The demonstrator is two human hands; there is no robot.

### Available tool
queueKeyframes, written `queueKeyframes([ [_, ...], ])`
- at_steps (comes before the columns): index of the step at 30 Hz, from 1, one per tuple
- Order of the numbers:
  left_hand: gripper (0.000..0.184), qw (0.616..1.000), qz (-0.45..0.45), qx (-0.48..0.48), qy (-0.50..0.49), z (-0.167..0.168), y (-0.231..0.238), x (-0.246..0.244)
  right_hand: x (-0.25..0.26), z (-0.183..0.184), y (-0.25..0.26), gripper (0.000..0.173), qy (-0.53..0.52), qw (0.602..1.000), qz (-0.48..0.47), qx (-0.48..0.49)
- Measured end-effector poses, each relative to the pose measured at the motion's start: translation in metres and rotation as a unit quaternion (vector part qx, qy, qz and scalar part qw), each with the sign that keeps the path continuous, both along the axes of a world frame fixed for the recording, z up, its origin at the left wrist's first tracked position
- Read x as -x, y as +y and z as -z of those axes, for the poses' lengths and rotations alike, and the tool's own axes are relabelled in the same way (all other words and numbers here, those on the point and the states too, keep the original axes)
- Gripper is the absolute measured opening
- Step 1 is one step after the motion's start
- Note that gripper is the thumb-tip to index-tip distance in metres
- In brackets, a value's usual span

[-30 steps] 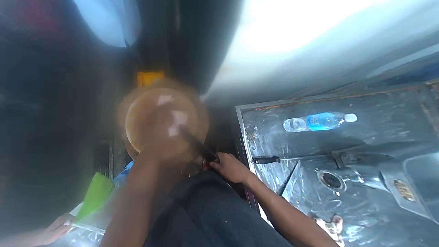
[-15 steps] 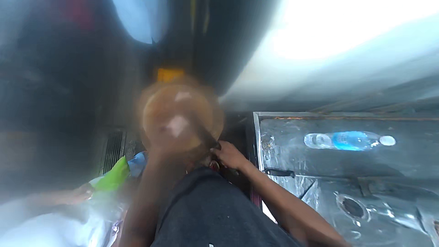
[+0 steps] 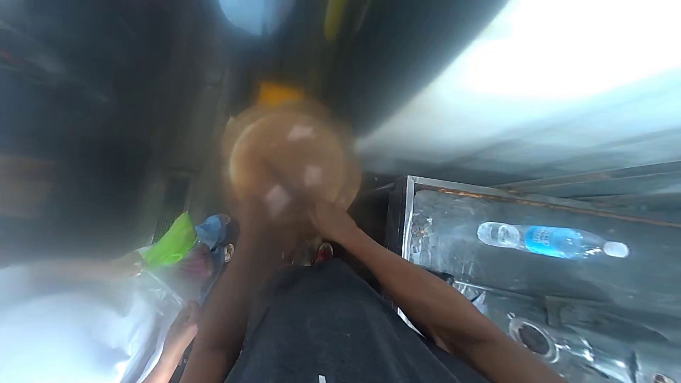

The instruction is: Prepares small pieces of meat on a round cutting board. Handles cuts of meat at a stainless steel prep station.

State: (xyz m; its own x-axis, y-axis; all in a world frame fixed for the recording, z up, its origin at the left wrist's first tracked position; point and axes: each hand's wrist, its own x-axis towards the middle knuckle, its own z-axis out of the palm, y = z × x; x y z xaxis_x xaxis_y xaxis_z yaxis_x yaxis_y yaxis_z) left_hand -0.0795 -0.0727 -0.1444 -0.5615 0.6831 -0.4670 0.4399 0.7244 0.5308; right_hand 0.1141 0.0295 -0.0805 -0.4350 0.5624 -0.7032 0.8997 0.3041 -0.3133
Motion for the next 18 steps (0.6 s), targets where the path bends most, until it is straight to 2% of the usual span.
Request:
queueKeyframes([
  [3, 0.025, 1.000, 0.000, -0.017, 0.005, 0.006, -0.008, -0.001, -0.012, -0.010, 0.015, 0.048, 0.007, 0.999, 0.046, 0.008],
  [7, 0.030, 0.998, -0.007, -0.010, -0.067, -0.039, -0.004, -0.008, -0.009, -0.066, 0.026, 0.041, 0.120, 0.983, 0.128, -0.051],
  [8, 0.029, 0.998, -0.014, -0.027, -0.062, -0.034, -0.008, -0.007, -0.005, -0.079, 0.022, 0.040, 0.162, 0.975, 0.132, -0.077],
  [9, 0.025, 0.998, -0.017, -0.055, -0.035, -0.015, -0.014, -0.004, -0.001, -0.083, 0.016, 0.037, 0.206, 0.964, 0.131, -0.104],
  [11, 0.024, 0.997, -0.018, -0.081, -0.010, 0.007, -0.019, -0.003, 0.008, -0.074, -0.004, 0.039, 0.239, 0.958, 0.125, -0.097],
  [12, 0.025, 0.997, -0.012, -0.078, -0.004, 0.012, -0.018, -0.002, 0.012, -0.060, -0.014, 0.042, 0.210, 0.969, 0.106, -0.069],
  [15, 0.027, 0.999, -0.002, -0.045, 0.011, 0.010, -0.010, -0.002, 0.017, -0.009, -0.029, 0.046, 0.017, 0.999, 0.008, 0.027],
  [18, 0.024, 0.999, 0.014, -0.038, 0.013, 0.008, -0.009, 0.001, 0.012, -0.007, -0.017, 0.047, -0.017, 0.999, 0.011, 0.040],
])
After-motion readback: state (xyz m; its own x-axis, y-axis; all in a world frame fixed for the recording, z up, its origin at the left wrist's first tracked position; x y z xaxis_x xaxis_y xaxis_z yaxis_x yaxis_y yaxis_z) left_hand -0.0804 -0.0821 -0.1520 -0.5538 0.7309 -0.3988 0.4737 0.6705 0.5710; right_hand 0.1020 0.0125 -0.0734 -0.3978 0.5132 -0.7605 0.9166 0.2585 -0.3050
